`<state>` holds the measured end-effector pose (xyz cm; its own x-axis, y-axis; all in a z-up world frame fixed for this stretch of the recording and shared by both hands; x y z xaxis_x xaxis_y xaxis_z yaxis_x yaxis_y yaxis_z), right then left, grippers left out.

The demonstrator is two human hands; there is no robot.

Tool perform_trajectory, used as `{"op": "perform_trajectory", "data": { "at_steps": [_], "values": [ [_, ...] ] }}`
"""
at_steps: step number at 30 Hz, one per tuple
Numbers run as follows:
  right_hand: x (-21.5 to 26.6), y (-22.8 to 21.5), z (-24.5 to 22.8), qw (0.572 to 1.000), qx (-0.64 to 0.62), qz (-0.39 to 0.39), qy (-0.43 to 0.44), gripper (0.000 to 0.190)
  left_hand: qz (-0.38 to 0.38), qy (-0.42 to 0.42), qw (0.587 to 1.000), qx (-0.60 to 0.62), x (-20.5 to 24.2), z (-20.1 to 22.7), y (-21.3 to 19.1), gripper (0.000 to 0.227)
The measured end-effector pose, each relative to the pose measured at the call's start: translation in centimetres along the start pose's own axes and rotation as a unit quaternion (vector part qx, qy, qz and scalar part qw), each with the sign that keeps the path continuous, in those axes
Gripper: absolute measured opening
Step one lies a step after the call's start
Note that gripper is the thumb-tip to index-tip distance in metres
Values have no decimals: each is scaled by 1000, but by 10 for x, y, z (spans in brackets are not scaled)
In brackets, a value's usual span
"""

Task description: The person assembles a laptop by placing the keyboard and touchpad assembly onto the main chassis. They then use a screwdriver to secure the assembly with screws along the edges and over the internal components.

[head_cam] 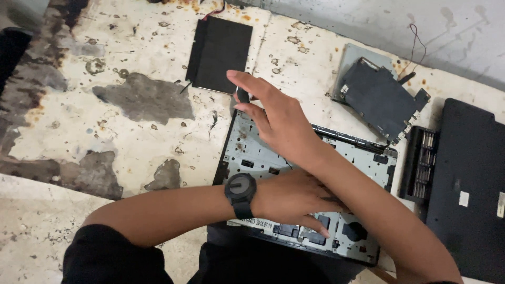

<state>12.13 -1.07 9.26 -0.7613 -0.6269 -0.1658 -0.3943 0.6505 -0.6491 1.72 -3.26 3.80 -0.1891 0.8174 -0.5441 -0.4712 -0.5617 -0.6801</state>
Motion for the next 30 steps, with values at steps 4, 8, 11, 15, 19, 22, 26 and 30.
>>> {"op": "perform_trajectory", "data": {
  "at_steps": [4, 8, 11, 15, 19, 22, 26, 30],
  "values": [
    [4, 13, 19, 999, -4, 49, 6, 58, -21, -4, 1000, 6, 1, 0, 1, 66],
    [6, -6, 7, 994, -84, 59, 39, 50, -41, -12, 999, 33, 1, -1, -3, 71],
    [24, -65, -7, 960, -197, 192, -53, 59, -46, 17, 997, -66, -1, 4, -7, 67],
    [114, -141, -14, 941, -221, 255, -13, 73, -81, 8, 995, -54, -10, 9, -17, 70],
    [246, -163, 25, 903, -88, 357, 223, 15, -39, -29, 998, 42, -26, 13, -43, 42],
    [341, -147, 37, 839, -76, 479, 247, 20, 2, -29, 998, 50, -38, 17, -65, 30],
    [389, -117, 34, 797, -145, 492, 321, 41, 47, -58, 991, 113, -61, 42, -111, 17],
    [419, -100, 28, 839, -109, 495, 199, 49, 57, -88, 976, 191, -68, 83, -129, 17]
  ]
}}
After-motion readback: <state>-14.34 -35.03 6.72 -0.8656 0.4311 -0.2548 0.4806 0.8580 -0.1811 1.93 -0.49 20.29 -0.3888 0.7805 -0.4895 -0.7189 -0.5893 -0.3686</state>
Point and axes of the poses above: each hand's wrist, its own x-axis away from the middle knuckle, its own y-axis out of the palm, z = x × y, the point moved 5 cm from there along -x, towards the middle knuckle, and after that the axes turned 9 degrees about y, right-handed, at the moved point
